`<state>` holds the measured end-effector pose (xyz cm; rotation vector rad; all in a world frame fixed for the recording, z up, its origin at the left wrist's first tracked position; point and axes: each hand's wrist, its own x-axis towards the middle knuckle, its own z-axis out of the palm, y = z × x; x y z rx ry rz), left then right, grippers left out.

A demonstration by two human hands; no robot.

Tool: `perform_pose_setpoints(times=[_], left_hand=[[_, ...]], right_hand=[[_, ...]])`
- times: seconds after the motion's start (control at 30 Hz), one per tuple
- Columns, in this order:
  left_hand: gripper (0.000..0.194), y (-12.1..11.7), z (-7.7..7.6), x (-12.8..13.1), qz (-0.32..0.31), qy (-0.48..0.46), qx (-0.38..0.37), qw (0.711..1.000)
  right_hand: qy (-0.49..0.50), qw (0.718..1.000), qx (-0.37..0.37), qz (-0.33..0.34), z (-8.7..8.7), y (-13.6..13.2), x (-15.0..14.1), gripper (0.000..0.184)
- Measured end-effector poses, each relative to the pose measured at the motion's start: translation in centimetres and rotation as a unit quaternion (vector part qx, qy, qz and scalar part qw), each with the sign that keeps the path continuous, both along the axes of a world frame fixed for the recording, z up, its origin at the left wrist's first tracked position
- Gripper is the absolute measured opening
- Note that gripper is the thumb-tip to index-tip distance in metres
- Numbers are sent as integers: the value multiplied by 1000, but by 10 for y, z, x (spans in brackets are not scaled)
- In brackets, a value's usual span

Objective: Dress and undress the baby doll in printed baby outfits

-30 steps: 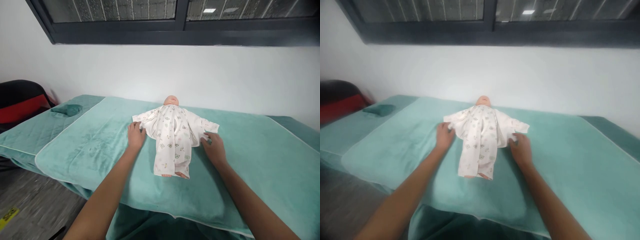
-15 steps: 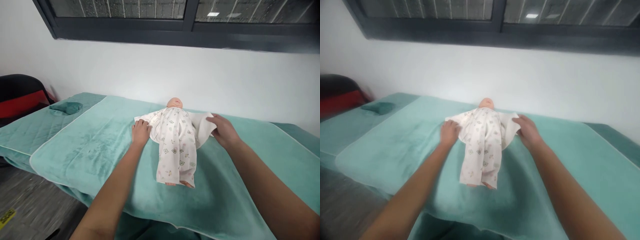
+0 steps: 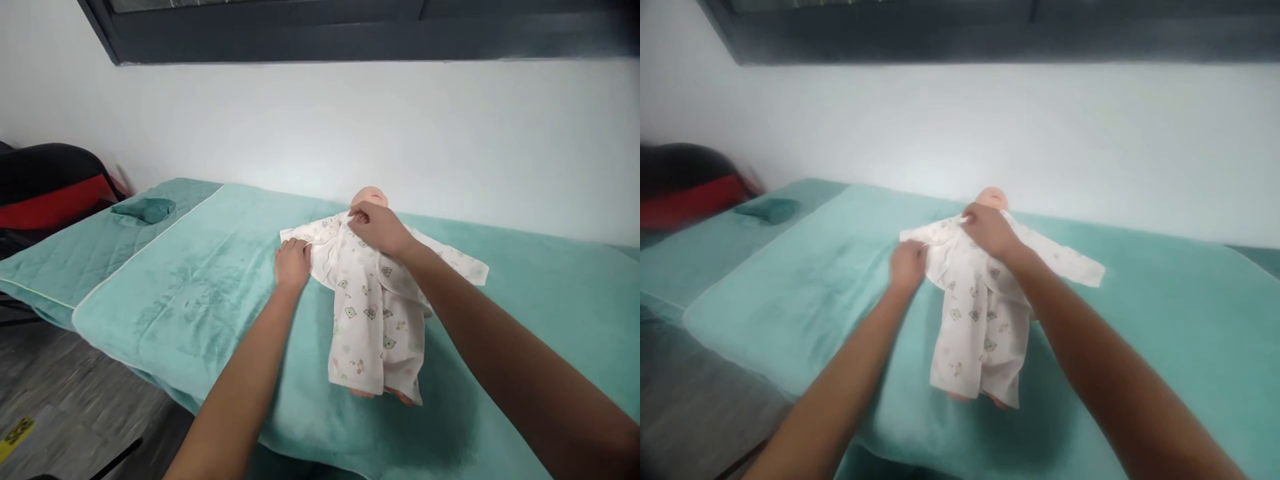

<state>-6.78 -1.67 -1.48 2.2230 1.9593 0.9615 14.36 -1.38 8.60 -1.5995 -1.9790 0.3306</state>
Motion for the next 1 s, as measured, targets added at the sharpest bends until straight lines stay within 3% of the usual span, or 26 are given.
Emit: perform_pose_setpoints(times=[0.1, 0.2, 0.27, 0.37, 0.47, 0.6, 0.67, 0.73, 0.8, 0.9, 1.0], left_hand=[[33, 0, 4, -1, -18, -170, 0, 985], [33, -3, 10, 0, -51, -339, -5, 939], [32, -6, 14, 2, -76, -423, -1, 903], [30, -10, 18, 6, -133, -511, -21, 849], [27, -14, 21, 9, -212, -557, -89, 798], [29, -22, 26, 10, -313, -575, -196, 731], [31, -25, 28, 8, -345, -566, -227, 713], [30, -27, 30, 7, -365, -547, -242, 713], [28, -28, 33, 9, -369, -517, -249, 731], [27, -30, 39, 17, -359, -454, -237, 780], [24, -36, 44, 31, -352, -357, -172, 848]], right_hand=[[-134, 991, 20, 20, -19, 25, -21, 37], [-230, 973, 13, 15, -30, 33, -35, 42], [-248, 969, 19, 6, -33, 32, -39, 36], [-215, 974, 53, -44, -36, 30, -40, 25], [-123, 981, 104, -104, -40, 30, -34, 33], [-29, 981, 155, -117, -43, 32, -26, 39], [-11, 979, 167, -119, -43, 31, -24, 40], [-17, 977, 172, -128, -41, 29, -21, 38], [-38, 973, 179, -137, -37, 26, -16, 35], [-57, 967, 196, -151, -34, 23, -1, 29], [-46, 969, 179, -166, -36, 22, 17, 26]])
